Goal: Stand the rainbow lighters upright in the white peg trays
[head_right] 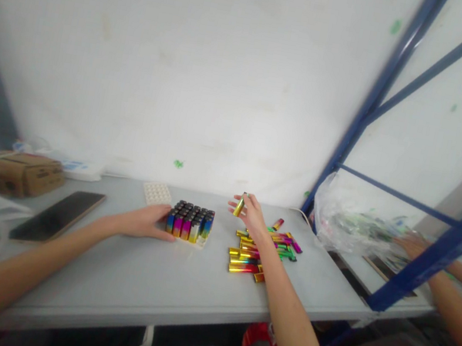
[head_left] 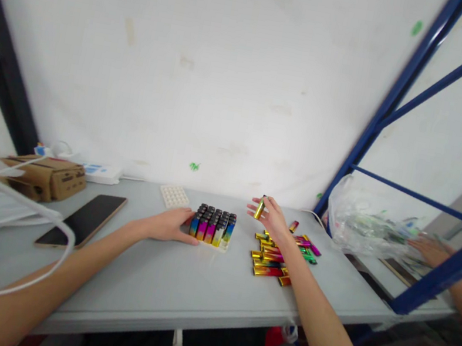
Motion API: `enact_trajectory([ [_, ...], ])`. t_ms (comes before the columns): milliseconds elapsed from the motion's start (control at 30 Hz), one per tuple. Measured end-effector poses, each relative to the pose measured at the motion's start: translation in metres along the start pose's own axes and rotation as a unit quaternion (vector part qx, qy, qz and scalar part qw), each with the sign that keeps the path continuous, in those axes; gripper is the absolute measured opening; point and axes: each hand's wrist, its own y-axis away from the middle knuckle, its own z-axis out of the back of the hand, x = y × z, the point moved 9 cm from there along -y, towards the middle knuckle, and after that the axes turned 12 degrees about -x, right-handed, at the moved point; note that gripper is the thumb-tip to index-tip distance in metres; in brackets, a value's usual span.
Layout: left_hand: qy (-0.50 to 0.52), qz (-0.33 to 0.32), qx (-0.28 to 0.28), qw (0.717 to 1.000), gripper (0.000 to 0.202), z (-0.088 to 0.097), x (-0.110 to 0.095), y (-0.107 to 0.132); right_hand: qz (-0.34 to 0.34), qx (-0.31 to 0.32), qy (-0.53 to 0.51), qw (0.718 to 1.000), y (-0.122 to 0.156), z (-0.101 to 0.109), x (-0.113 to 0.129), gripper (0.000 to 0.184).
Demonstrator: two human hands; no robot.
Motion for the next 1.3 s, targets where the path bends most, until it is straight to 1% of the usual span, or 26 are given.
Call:
enact_trajectory([
  [67,-0.003,0.001,0.003,1.000,0.066,-0.001,0.001,0.000,-0.021,0.027,-0.012,0.999,0.007,-0.009,0.002,0.048],
  [133,-0.007,-0.001,0.007,1.000,0.066,-0.001,0.001,0.000,-0.019,0.039,-0.007,0.999,0.011,-0.013,0.005,0.050],
  [200,-0.008,-0.003,0.010,1.000,0.066,-0.001,0.000,0.000,-0.006,0.036,0.013,0.999,0.012,-0.014,0.007,0.049],
  [300,-0.009,-0.004,0.011,1.000,0.066,-0.001,-0.001,0.000,0.016,0.009,0.085,0.996,0.010,-0.011,0.003,0.049],
  [367,-0.013,-0.002,0.012,1.000,0.066,0.000,-0.002,0.000,0.048,-0.014,0.149,0.988,0.008,-0.008,0.000,0.051],
  [433,-0.021,0.004,0.015,1.000,0.066,-0.001,-0.001,0.000,0.102,-0.039,0.215,0.971,0.008,-0.006,0.001,0.051],
  [500,-0.028,0.009,0.019,0.999,0.065,-0.001,-0.001,0.000,0.161,-0.057,0.266,0.949,0.009,-0.007,0.006,0.047],
  [567,-0.031,0.009,0.021,0.999,0.065,-0.001,-0.002,0.001,0.204,-0.061,0.294,0.932,0.012,-0.011,0.011,0.042],
  [633,-0.027,0.003,0.020,0.999,0.064,-0.001,-0.002,0.000,0.228,-0.051,0.307,0.923,0.015,-0.016,0.014,0.038],
  [700,-0.021,-0.004,0.015,1.000,0.064,-0.001,-0.002,0.000,0.234,-0.035,0.313,0.920,0.017,-0.020,0.016,0.039],
  [833,-0.015,-0.013,0.002,1.000,0.064,-0.001,0.000,-0.001,0.206,0.022,0.300,0.931,0.024,-0.030,0.014,0.045],
  [933,-0.006,-0.018,-0.002,1.000,0.065,0.000,-0.001,-0.001,0.201,0.081,0.277,0.936,0.032,-0.039,0.017,0.042],
  [1033,-0.002,-0.021,0.001,1.000,0.065,0.000,-0.004,0.000,0.255,0.107,0.291,0.916,0.039,-0.046,0.030,0.041],
  [1100,-0.001,-0.023,0.000,1.000,0.065,0.001,-0.006,0.000,0.300,0.099,0.314,0.895,0.043,-0.047,0.041,0.043],
  [1133,-0.001,-0.023,-0.002,1.000,0.065,0.001,-0.007,0.000,0.312,0.095,0.325,0.888,0.044,-0.046,0.044,0.044],
  [1200,-0.006,-0.020,-0.002,1.000,0.063,0.002,-0.008,0.000,0.300,0.099,0.336,0.887,0.045,-0.045,0.045,0.046],
  [1300,-0.023,-0.007,0.006,1.000,0.062,0.002,-0.007,0.000,0.245,0.129,0.314,0.908,0.046,-0.044,0.040,0.045],
])
